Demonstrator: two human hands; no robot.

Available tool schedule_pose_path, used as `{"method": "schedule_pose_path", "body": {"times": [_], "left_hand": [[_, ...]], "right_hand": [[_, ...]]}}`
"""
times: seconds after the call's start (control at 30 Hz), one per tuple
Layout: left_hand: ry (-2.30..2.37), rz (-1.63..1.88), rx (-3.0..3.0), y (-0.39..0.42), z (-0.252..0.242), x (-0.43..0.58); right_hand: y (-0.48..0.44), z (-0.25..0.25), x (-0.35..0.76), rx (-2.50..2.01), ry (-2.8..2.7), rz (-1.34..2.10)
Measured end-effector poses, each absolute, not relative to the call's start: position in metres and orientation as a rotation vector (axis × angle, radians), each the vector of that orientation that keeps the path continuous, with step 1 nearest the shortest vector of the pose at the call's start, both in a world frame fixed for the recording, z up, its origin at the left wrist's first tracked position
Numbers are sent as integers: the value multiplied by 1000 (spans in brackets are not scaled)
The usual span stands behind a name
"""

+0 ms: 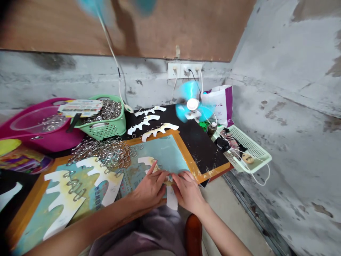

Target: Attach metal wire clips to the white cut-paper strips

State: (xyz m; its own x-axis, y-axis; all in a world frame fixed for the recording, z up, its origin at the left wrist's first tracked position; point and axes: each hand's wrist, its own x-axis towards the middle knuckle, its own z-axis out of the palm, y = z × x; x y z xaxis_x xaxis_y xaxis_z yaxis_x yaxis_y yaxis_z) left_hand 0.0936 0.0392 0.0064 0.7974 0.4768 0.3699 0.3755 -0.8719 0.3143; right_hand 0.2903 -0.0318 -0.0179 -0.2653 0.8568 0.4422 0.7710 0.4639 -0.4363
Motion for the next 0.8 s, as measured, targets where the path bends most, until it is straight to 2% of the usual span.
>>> {"method": "schedule_pose_path", "body": {"times": [0.27,0.53,0.8], "left_hand": [[715,672,2847,50,2,106],[649,691,3020,45,3,100],[755,555,2773,53,7,107]], "right_hand": [[-25,-8,299,-1334,-1888,451],[-2,-5,304,-1253,-2244,335],[-9,-13,311,-1155,-2312,239]]}}
